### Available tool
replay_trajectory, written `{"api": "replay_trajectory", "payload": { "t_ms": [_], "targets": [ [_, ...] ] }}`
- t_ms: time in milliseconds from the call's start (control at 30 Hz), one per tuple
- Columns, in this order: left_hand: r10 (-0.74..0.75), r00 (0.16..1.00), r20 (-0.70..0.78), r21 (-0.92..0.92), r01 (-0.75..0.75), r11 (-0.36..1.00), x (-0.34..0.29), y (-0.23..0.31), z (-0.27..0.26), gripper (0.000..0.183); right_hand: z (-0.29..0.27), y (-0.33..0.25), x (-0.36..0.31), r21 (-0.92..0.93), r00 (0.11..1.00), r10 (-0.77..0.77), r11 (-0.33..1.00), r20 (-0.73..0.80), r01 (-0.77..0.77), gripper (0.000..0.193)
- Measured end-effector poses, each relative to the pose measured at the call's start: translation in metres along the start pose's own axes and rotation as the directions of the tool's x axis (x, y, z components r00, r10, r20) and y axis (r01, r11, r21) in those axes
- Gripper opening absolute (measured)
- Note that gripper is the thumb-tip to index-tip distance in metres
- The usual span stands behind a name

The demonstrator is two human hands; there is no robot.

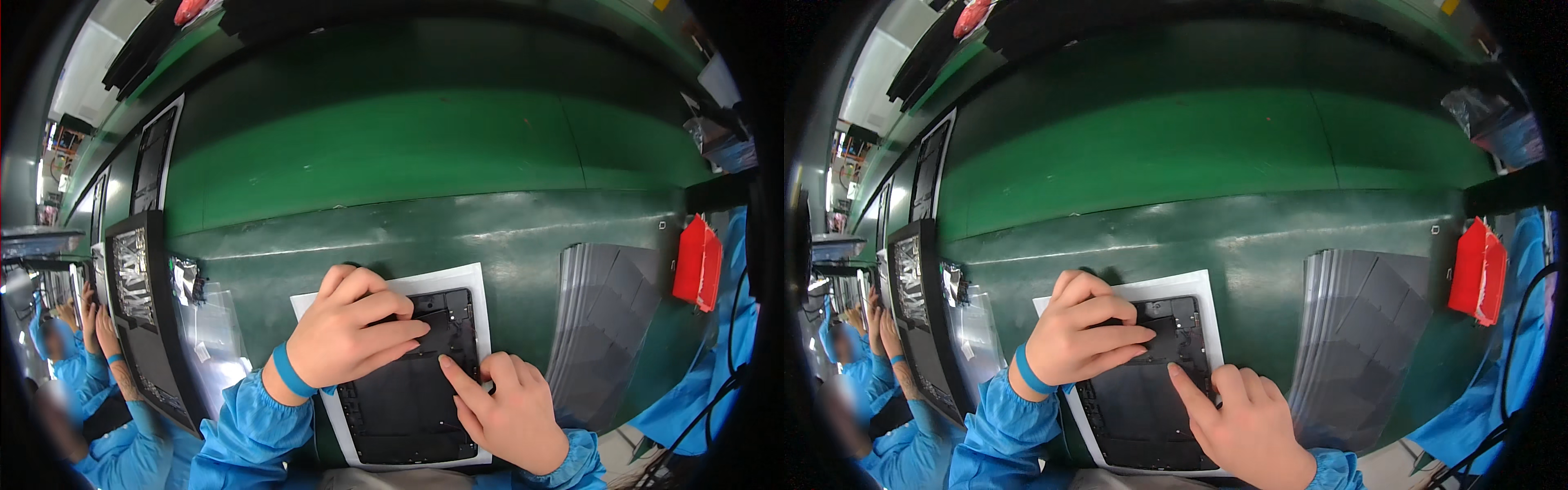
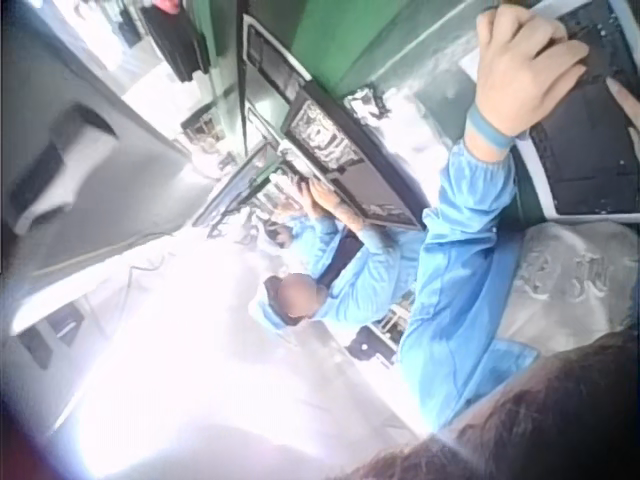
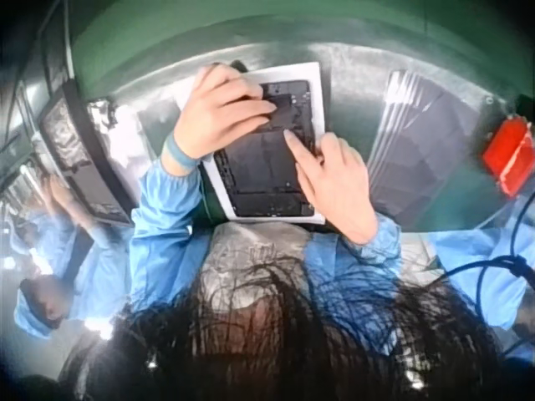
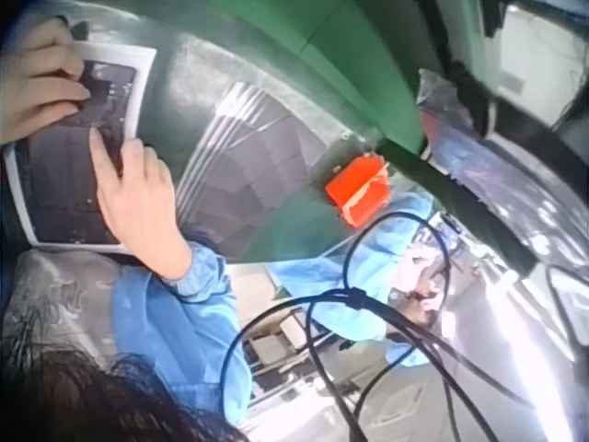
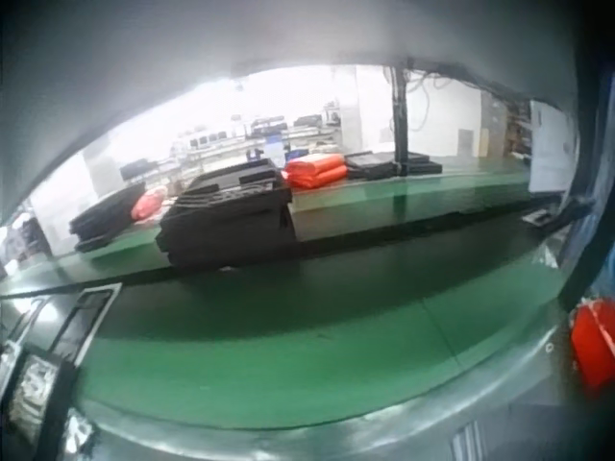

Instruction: The person assembles tablet components by hand, applying tape strips to internal circuit board components and attaching a tablet screen to a tablet back panel.

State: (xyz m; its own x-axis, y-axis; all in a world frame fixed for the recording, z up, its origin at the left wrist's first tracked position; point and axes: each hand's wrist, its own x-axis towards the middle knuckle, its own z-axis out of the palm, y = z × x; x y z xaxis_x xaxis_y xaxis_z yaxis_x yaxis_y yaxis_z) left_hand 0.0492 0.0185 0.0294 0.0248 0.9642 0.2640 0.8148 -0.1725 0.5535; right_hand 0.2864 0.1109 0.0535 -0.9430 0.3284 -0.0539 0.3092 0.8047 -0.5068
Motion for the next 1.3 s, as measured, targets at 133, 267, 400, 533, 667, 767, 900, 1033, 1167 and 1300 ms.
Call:
{"api": "replay_trajectory", "payload": {
  "t_ms": [133,267,400,533,667,767,900,1033,1167,1300],
  "targets": [
    [-0.019,1.0,0.024,0.03,0.018,0.999,0.004,0.004,-0.002,0.026,-0.001,0.004,-0.004,-0.007,0.999,-0.036,0.999,0.017,0.036,0.059],
    [-0.023,0.999,0.046,0.048,0.02,0.999,0.002,0.004,-0.003,0.028,0.0,0.008,-0.005,0.027,0.998,-0.063,0.998,-0.002,0.063,0.058],
    [-0.008,0.998,0.065,0.115,0.001,0.993,0.004,0.007,-0.005,0.031,0.001,0.009,-0.007,0.021,0.996,-0.082,0.996,-0.037,0.083,0.057],
    [0.038,0.998,0.046,0.182,-0.046,0.982,0.004,0.008,-0.007,0.033,-0.001,0.007,-0.004,0.021,0.997,-0.076,0.997,-0.033,0.076,0.056],
    [-0.063,0.997,0.039,0.195,0.054,0.979,0.001,0.005,-0.007,0.048,0.007,0.009,-0.005,0.012,0.997,-0.067,0.998,-0.041,0.068,0.056],
    [-0.13,0.991,0.025,0.141,0.125,0.982,0.003,0.006,-0.011,0.056,0.005,0.004,-0.001,-0.008,0.997,-0.052,0.999,-0.048,0.052,0.054],
    [-0.115,0.99,0.081,0.139,0.103,0.985,-0.01,-0.004,-0.014,0.062,0.007,-0.004,0.0,-0.099,0.999,-0.013,0.995,-0.032,0.01,0.053],
    [-0.059,0.996,0.062,0.125,0.051,0.991,-0.016,-0.009,-0.013,0.064,0.009,-0.019,0.006,-0.195,0.998,0.059,0.979,-0.035,-0.065,0.059],
    [-0.019,1.0,0.022,0.122,0.017,0.992,-0.021,-0.014,-0.005,0.062,-0.003,-0.037,0.022,-0.297,0.969,0.225,0.937,0.101,-0.186,0.068],
    [0.0,0.999,-0.035,0.095,0.003,0.995,-0.023,-0.019,0.002,0.061,-0.01,-0.042,0.043,-0.327,0.925,0.344,0.903,0.162,-0.279,0.069]
  ]
}}
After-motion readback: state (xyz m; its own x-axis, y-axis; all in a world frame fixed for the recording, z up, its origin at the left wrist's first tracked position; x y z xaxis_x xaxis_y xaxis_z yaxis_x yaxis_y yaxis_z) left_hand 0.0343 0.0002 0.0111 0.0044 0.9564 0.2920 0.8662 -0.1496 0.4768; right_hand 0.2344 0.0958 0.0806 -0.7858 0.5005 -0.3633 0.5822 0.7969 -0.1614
